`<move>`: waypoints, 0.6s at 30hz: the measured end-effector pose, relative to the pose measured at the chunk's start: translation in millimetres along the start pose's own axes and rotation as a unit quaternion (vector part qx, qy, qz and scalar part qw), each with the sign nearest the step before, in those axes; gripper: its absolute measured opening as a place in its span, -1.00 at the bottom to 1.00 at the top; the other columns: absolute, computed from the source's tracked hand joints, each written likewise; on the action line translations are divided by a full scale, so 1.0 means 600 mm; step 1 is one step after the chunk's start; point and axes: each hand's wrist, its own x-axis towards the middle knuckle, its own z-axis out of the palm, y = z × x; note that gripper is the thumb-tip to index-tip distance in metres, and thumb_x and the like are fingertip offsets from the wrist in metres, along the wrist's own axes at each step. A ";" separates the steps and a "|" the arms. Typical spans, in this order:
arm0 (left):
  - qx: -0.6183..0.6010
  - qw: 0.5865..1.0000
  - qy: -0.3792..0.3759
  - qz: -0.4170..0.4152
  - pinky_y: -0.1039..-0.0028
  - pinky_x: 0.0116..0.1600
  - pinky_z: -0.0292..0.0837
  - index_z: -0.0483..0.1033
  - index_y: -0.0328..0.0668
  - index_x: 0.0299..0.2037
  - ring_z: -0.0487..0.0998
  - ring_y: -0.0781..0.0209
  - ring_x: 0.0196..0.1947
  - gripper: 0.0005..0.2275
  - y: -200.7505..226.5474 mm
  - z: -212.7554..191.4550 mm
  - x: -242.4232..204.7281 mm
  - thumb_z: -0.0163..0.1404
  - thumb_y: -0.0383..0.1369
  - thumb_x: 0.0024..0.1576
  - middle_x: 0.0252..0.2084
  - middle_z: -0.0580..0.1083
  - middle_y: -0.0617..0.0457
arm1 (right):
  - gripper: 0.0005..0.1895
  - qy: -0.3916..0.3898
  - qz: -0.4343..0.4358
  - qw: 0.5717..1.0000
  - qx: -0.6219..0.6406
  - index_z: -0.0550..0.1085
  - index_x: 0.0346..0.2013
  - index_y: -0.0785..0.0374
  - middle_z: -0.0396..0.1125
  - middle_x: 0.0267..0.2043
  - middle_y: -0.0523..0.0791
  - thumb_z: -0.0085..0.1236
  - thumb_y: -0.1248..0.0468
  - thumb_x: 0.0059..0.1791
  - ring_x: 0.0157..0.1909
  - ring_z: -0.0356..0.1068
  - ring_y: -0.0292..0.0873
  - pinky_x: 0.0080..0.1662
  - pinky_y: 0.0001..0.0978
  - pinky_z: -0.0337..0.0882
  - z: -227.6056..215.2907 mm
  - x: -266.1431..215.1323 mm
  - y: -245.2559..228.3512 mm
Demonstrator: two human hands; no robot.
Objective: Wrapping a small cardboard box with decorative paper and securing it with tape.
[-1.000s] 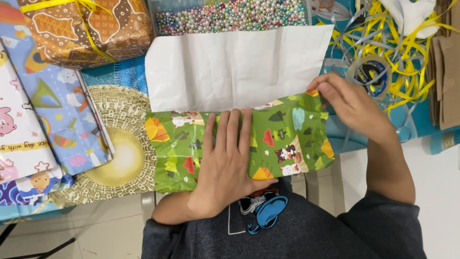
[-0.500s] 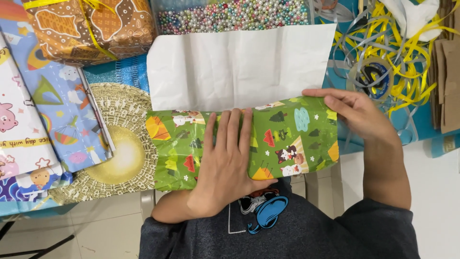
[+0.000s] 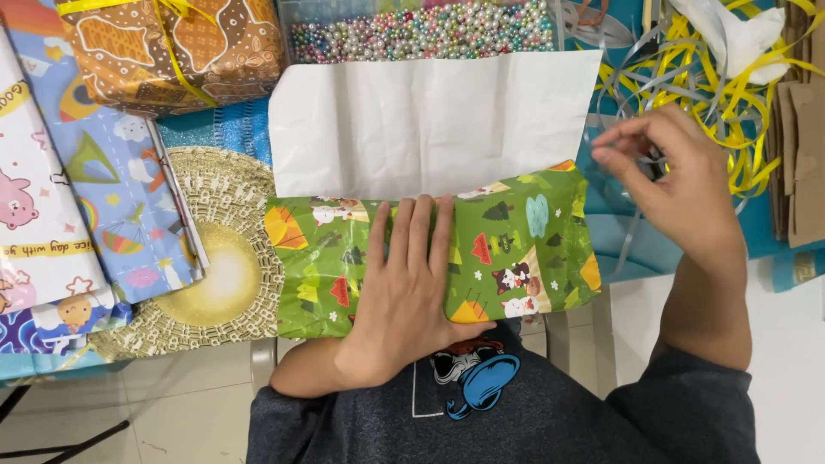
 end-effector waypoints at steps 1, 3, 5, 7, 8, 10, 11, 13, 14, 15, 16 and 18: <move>-0.006 1.000 0.003 0.000 -0.02 0.57 -0.11 0.00 -0.40 0.50 0.21 -0.18 0.45 0.29 0.000 0.000 0.000 -0.33 0.72 -0.14 0.42 0.25 -0.25 | -0.87 0.014 -0.064 0.998 -0.015 0.54 -0.03 0.31 0.32 -0.07 -0.03 0.23 0.30 0.19 -0.02 0.29 -0.07 0.04 -0.24 0.32 0.004 0.016 -0.018; -0.009 1.000 0.005 0.001 -0.02 0.56 -0.10 0.01 -0.40 0.50 0.22 -0.19 0.44 0.28 0.000 -0.002 0.002 -0.32 0.71 -0.14 0.41 0.25 -0.26 | -0.76 0.029 -0.129 0.991 -0.028 0.51 0.06 0.36 0.33 0.05 0.04 0.21 0.25 0.18 0.15 0.32 0.04 0.16 -0.12 0.33 0.017 0.054 -0.051; -0.010 1.000 0.010 -0.001 -0.02 0.55 -0.07 0.04 -0.41 0.48 0.24 -0.18 0.41 0.28 0.000 -0.006 0.002 -0.25 0.69 -0.16 0.37 0.28 -0.26 | -0.65 0.028 -0.241 0.967 -0.081 0.38 0.25 0.33 0.26 0.20 0.09 0.14 0.23 0.23 0.25 0.26 0.17 0.24 0.05 0.21 0.034 0.100 -0.081; -0.009 1.000 0.006 -0.002 -0.02 0.55 -0.09 0.03 -0.41 0.49 0.23 -0.18 0.42 0.30 0.001 -0.004 0.002 -0.25 0.71 -0.19 0.38 0.27 -0.25 | -0.64 0.049 -0.269 0.955 -0.117 0.37 0.27 0.33 0.26 0.22 0.07 0.14 0.20 0.25 0.24 0.28 0.17 0.19 0.04 0.23 0.060 0.154 -0.083; -0.009 1.000 0.003 -0.002 -0.02 0.56 -0.11 0.02 -0.41 0.49 0.22 -0.17 0.43 0.32 0.001 -0.003 0.002 -0.24 0.72 -0.21 0.39 0.27 -0.24 | -0.62 0.070 -0.295 0.940 -0.156 0.36 0.29 0.33 0.25 0.24 0.06 0.15 0.17 0.28 0.23 0.29 0.16 0.13 0.03 0.24 0.072 0.183 -0.086; -0.008 1.000 0.008 0.001 -0.02 0.56 -0.10 0.02 -0.41 0.49 0.22 -0.17 0.43 0.31 0.001 -0.004 0.001 -0.26 0.71 -0.19 0.39 0.27 -0.24 | -0.68 0.051 -0.306 0.940 -0.142 0.45 0.21 0.25 0.35 0.06 -0.09 0.21 0.12 0.26 0.11 0.37 0.02 0.10 -0.06 0.22 0.089 0.220 -0.077; -0.009 1.000 0.013 0.004 -0.03 0.56 -0.09 0.03 -0.41 0.49 0.22 -0.17 0.43 0.29 0.000 -0.004 0.001 -0.27 0.70 -0.17 0.39 0.28 -0.23 | -0.72 0.031 -0.316 0.939 -0.130 0.54 0.14 0.16 0.46 -0.12 -0.23 0.28 0.08 0.25 -0.01 0.44 -0.11 0.08 -0.16 0.20 0.098 0.240 -0.074; 0.003 1.000 0.007 0.001 -0.02 0.56 -0.10 0.00 -0.39 0.50 0.21 -0.17 0.44 0.31 0.001 -0.003 -0.001 -0.33 0.72 -0.18 0.41 0.26 -0.23 | -0.79 0.025 -0.322 0.942 -0.094 0.58 0.00 0.18 0.44 -0.17 -0.20 0.37 0.13 0.21 -0.11 0.42 -0.16 -0.08 -0.26 0.26 0.092 0.237 -0.092; 0.012 1.000 0.002 0.002 -0.01 0.56 -0.12 -0.02 -0.37 0.51 0.19 -0.17 0.46 0.32 0.001 -0.002 -0.001 -0.38 0.74 -0.19 0.43 0.25 -0.22 | -0.83 0.017 -0.323 0.944 -0.060 0.62 -0.14 0.19 0.42 -0.22 -0.17 0.46 0.19 0.18 -0.21 0.41 -0.21 -0.23 -0.36 0.32 0.089 0.234 -0.101; 0.012 1.000 0.002 0.000 -0.01 0.56 -0.12 -0.02 -0.37 0.51 0.19 -0.17 0.46 0.32 0.000 -0.002 -0.002 -0.38 0.74 -0.19 0.43 0.25 -0.22 | -0.83 0.016 -0.325 0.944 -0.059 0.62 -0.14 0.19 0.42 -0.22 -0.17 0.46 0.19 0.18 -0.21 0.41 -0.21 -0.23 -0.36 0.32 0.080 0.219 -0.115; 0.008 1.000 0.003 -0.001 -0.01 0.56 -0.11 -0.03 -0.37 0.51 0.20 -0.16 0.46 0.32 0.001 -0.002 -0.001 -0.37 0.74 -0.19 0.43 0.25 -0.22 | -0.79 0.051 -0.346 0.931 -0.101 0.62 -0.19 0.15 0.45 -0.21 -0.21 0.48 0.15 0.20 -0.28 0.40 -0.26 -0.32 -0.40 0.24 0.069 0.203 -0.128; 0.002 1.000 0.005 -0.001 -0.01 0.56 -0.10 -0.04 -0.37 0.52 0.20 -0.16 0.46 0.32 0.002 0.000 -0.001 -0.36 0.74 -0.19 0.44 0.24 -0.21 | -0.75 0.084 -0.367 0.915 -0.143 0.62 -0.24 0.11 0.48 -0.21 -0.25 0.49 0.10 0.22 -0.34 0.39 -0.30 -0.41 -0.45 0.16 0.053 0.172 -0.149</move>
